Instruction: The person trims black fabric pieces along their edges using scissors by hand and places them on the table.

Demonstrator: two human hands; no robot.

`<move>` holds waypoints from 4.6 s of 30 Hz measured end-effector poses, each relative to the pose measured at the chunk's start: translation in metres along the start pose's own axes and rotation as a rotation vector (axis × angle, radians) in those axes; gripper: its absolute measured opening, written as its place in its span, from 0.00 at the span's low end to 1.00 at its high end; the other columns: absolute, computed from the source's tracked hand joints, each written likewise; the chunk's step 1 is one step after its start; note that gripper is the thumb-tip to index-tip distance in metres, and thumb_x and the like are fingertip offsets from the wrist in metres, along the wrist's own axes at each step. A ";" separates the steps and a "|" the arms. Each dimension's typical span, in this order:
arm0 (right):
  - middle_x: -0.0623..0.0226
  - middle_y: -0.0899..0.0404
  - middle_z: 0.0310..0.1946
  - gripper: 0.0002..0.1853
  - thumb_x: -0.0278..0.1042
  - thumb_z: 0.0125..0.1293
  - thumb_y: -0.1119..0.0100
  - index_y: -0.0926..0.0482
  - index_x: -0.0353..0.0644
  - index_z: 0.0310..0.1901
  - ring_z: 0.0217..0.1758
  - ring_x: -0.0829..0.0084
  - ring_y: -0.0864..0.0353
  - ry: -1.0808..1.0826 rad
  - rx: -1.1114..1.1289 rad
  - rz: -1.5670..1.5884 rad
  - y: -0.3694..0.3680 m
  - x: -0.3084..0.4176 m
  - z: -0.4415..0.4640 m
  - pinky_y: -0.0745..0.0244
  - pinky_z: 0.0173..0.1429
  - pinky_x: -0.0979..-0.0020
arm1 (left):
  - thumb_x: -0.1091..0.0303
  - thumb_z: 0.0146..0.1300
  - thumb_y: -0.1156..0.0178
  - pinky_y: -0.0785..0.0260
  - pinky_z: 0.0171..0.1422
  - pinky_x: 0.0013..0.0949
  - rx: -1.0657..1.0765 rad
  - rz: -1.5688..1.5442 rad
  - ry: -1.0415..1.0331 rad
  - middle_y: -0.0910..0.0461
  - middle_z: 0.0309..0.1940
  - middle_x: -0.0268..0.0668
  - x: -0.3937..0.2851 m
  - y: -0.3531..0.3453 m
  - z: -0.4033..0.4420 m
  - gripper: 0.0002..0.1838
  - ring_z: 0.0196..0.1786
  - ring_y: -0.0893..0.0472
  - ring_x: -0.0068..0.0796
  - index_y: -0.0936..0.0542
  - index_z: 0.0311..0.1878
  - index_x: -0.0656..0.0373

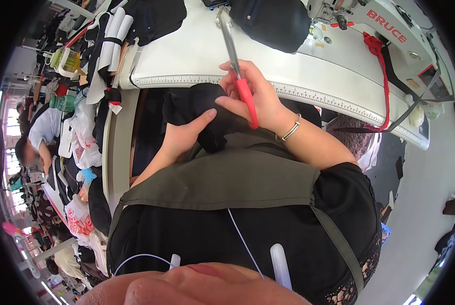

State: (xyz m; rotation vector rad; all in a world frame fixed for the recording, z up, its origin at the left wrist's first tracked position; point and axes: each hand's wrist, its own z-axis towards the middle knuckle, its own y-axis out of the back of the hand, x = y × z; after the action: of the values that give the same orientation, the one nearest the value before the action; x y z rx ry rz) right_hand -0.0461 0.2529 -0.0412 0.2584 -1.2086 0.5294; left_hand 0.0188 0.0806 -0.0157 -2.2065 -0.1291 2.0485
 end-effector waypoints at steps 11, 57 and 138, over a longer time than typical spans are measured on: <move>0.66 0.28 0.36 0.26 0.15 0.58 0.43 0.38 0.39 0.57 0.37 0.81 0.30 0.117 -0.081 -0.001 0.000 0.010 0.014 0.33 0.43 0.80 | 0.78 0.56 0.38 0.33 0.57 0.29 0.040 0.036 -0.129 0.22 0.47 0.37 0.000 0.013 0.010 0.19 0.50 0.24 0.26 0.26 0.52 0.67; 0.70 0.32 0.33 0.52 0.78 0.36 0.39 0.33 0.36 0.52 0.31 0.79 0.33 -0.079 0.399 -0.253 0.013 -0.005 -0.021 0.34 0.37 0.76 | 0.82 0.56 0.40 0.32 0.57 0.29 -0.116 -0.220 -0.317 0.22 0.46 0.40 -0.016 0.012 0.007 0.19 0.48 0.23 0.27 0.27 0.52 0.68; 0.76 0.34 0.22 0.48 0.76 0.38 0.38 0.31 0.38 0.49 0.23 0.84 0.36 -0.101 0.286 -0.219 0.014 0.002 -0.025 0.39 0.28 0.81 | 0.73 0.59 0.38 0.30 0.44 0.24 -0.158 0.243 -0.322 0.18 0.35 0.34 -0.024 0.000 -0.005 0.11 0.37 0.22 0.19 0.21 0.44 0.66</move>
State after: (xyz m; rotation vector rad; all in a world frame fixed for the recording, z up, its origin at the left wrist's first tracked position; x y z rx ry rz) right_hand -0.0325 0.2772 -0.0492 0.6595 -1.1829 0.5012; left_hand 0.0222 0.0769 0.0081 -2.0428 -0.0567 2.6018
